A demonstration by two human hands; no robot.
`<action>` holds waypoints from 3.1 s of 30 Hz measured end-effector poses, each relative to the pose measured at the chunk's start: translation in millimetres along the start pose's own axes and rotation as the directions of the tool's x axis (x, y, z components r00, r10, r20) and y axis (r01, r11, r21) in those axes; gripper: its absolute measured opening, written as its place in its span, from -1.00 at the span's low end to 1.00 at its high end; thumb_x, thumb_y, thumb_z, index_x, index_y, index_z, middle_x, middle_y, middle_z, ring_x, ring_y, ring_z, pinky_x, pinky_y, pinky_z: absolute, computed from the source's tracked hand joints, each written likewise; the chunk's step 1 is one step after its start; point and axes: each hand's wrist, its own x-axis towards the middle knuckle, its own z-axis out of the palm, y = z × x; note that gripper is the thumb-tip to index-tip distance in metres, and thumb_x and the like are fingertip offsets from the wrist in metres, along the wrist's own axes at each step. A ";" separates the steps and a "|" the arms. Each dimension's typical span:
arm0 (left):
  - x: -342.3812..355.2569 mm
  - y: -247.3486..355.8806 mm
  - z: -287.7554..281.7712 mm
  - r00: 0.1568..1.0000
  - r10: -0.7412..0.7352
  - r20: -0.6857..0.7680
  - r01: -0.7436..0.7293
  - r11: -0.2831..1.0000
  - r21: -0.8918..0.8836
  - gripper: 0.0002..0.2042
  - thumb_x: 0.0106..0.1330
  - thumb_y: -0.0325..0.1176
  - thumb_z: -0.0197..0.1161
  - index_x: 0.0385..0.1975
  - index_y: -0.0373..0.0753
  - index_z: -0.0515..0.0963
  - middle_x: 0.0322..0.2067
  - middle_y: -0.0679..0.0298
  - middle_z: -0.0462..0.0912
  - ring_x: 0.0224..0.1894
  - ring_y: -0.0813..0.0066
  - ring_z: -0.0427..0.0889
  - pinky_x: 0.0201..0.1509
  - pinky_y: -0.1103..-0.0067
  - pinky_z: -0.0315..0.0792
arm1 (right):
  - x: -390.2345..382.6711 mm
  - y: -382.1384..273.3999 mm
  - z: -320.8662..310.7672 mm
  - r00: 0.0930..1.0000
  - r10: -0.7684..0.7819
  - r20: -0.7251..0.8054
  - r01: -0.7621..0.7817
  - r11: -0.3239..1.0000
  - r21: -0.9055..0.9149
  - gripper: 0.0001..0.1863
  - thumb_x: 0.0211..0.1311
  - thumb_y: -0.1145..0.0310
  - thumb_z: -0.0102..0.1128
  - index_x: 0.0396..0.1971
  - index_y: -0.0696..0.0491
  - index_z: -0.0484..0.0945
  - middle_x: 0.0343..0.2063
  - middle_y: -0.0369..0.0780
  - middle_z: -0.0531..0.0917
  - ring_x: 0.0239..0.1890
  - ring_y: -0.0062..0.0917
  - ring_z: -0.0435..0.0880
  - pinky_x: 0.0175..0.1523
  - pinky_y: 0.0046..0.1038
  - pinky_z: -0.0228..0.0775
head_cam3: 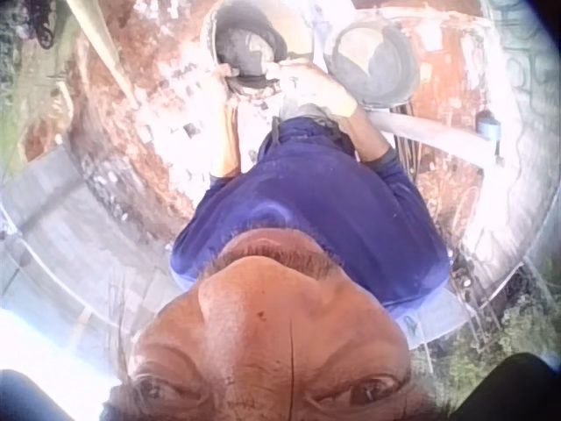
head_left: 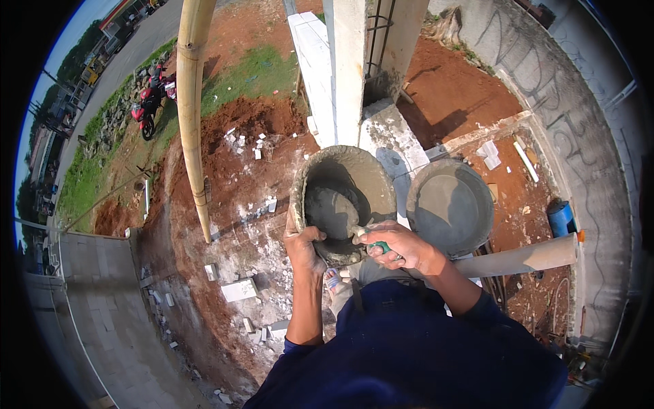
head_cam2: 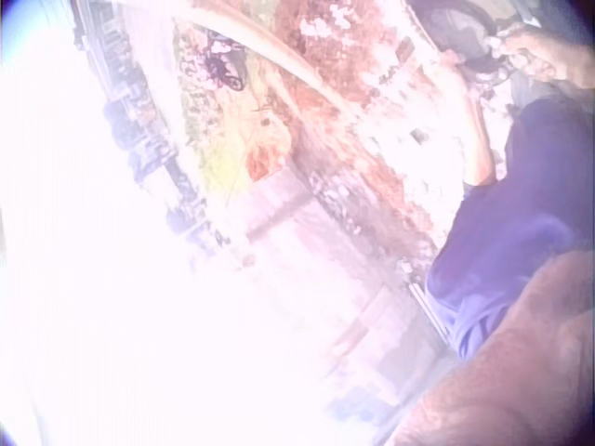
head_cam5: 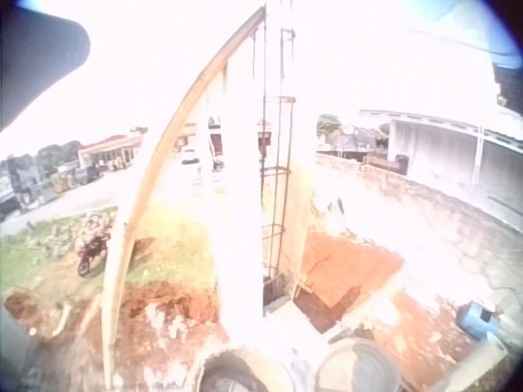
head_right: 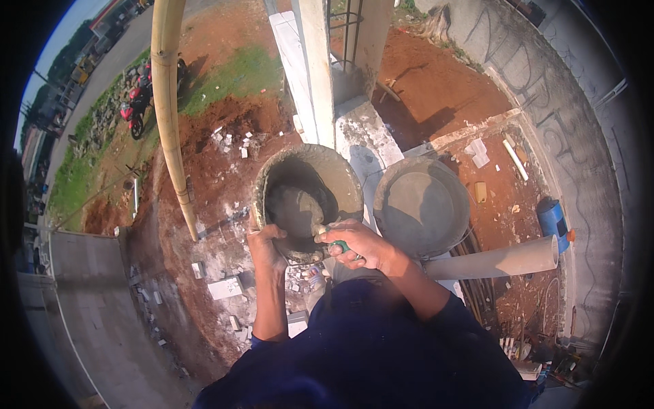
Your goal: The person scoops wet cement from a bucket with a trowel and applies it to a vertical concrete column. The person repeatedly transfers cement from the bucket to the column surface, smoothing it with the trowel.
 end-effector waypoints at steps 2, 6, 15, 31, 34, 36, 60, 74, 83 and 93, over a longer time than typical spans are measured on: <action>3.1 -0.2 6.5 0.998 -0.042 -0.052 0.039 0.997 -0.064 -0.22 -0.10 -0.77 0.04 0.32 -0.27 0.43 -0.45 0.33 0.59 -0.50 0.54 0.55 -0.35 0.60 0.53 | -13.6 -12.3 5.8 0.999 -0.028 -0.038 0.028 1.000 0.008 -0.79 0.44 0.31 0.22 -0.08 0.11 0.56 -0.58 -0.41 0.39 -0.75 -0.83 0.23 -0.78 -0.67 -0.08; 19.7 -14.7 3.9 0.993 -0.095 -0.075 0.084 0.987 -0.134 -0.26 -0.07 -0.76 0.05 0.29 -0.28 0.45 -0.36 0.26 0.61 -0.48 0.48 0.57 -0.40 0.57 0.55 | -28.5 -34.9 4.3 0.992 -0.111 -0.065 0.112 0.994 0.003 -0.74 0.41 0.32 0.21 -0.02 0.12 0.54 -0.54 -0.40 0.41 -0.72 -0.84 0.23 -0.77 -0.69 -0.06; 45.6 -48.2 -31.4 0.974 -0.193 -0.115 0.175 0.973 -0.152 -0.27 -0.07 -0.74 0.07 0.29 -0.37 0.42 -0.48 0.21 0.62 -0.54 0.43 0.56 -0.40 0.53 0.55 | -59.7 -95.7 -18.5 0.914 -0.377 -0.152 0.402 0.890 0.214 -0.78 0.39 0.32 0.10 -0.08 0.10 0.48 -0.51 -0.42 0.38 -0.68 -0.87 0.23 -0.75 -0.70 -0.07; 13.1 -18.1 -39.3 0.995 -0.034 -0.094 0.025 0.995 -0.095 -0.12 -0.16 -0.77 0.02 0.41 -0.27 0.36 -0.25 0.20 0.66 -0.47 0.49 0.57 -0.39 0.59 0.57 | 105.4 -222.1 -56.5 0.032 -0.948 -0.318 0.156 0.319 -0.935 -0.65 0.23 0.32 0.29 -0.20 0.36 0.59 -0.26 0.22 0.69 -0.11 0.13 0.70 0.02 -0.09 0.49; 5.3 -12.1 -45.2 0.987 -0.044 -0.157 0.029 0.995 -0.097 -0.13 -0.16 -0.77 0.02 0.39 -0.30 0.37 -0.29 0.21 0.65 -0.52 0.50 0.54 -0.41 0.59 0.55 | 59.0 -164.9 -30.5 0.035 -0.973 -0.229 0.215 0.231 -0.949 -0.69 0.28 0.34 0.28 -0.19 0.34 0.58 -0.35 0.12 0.69 -0.27 -0.05 0.69 -0.08 -0.17 0.49; 2.6 -12.2 -49.8 0.991 0.008 -0.136 -0.024 0.993 -0.113 -0.17 -0.13 -0.76 0.03 0.36 -0.32 0.39 -0.31 0.22 0.65 -0.54 0.51 0.52 -0.44 0.59 0.52 | 27.1 -116.1 -22.1 0.176 -0.949 -0.262 0.256 0.301 -0.918 -0.72 0.35 0.34 0.27 -0.16 0.28 0.58 -0.49 -0.09 0.64 -0.48 -0.40 0.59 -0.30 -0.31 0.45; 24.6 34.8 -5.8 0.989 0.064 0.134 -0.096 0.963 0.253 -0.21 -0.13 -0.79 0.09 0.32 -0.40 0.50 -0.05 0.30 0.72 -0.26 0.61 0.61 -0.32 0.69 0.47 | 45.3 1.2 29.0 0.681 -0.720 0.131 -0.105 -0.273 -0.956 -0.64 0.34 0.47 0.06 0.03 0.39 0.44 -0.52 0.12 0.70 -0.37 0.03 0.77 -0.28 -0.07 0.62; 44.5 15.5 -5.3 0.918 0.075 0.390 -0.309 0.750 0.584 -0.18 -0.19 -0.74 0.15 0.30 -0.23 0.57 0.41 0.12 0.45 0.56 0.30 0.17 0.40 0.52 0.27 | 29.2 3.7 13.0 0.989 -0.041 -0.139 -0.036 0.858 -0.512 -0.88 0.44 0.33 0.16 -0.22 0.03 0.44 -0.61 -0.38 0.38 -0.80 -0.72 0.26 -0.75 -0.58 -0.05; 23.2 17.0 10.6 0.970 -0.028 0.242 -0.014 0.986 0.168 -0.13 -0.07 -0.84 0.06 0.45 -0.32 0.37 -0.01 0.26 0.69 -0.41 0.66 0.51 -0.40 0.66 0.41 | 22.0 3.9 2.2 0.999 0.022 0.036 -0.025 0.995 0.098 -0.75 0.47 0.29 0.15 0.00 0.10 0.54 -0.58 -0.39 0.39 -0.76 -0.79 0.23 -0.76 -0.65 -0.06; 25.9 -11.3 5.0 0.999 -0.054 0.009 0.054 0.995 -0.079 -0.21 -0.09 -0.82 0.03 0.32 -0.31 0.44 -0.25 0.23 0.67 -0.47 0.49 0.60 -0.37 0.59 0.56 | -7.8 -7.2 -8.0 0.999 -0.041 -0.001 0.041 0.991 0.131 -0.66 0.46 0.29 0.15 0.11 0.14 0.52 -0.55 -0.42 0.39 -0.73 -0.87 0.21 -0.76 -0.72 -0.07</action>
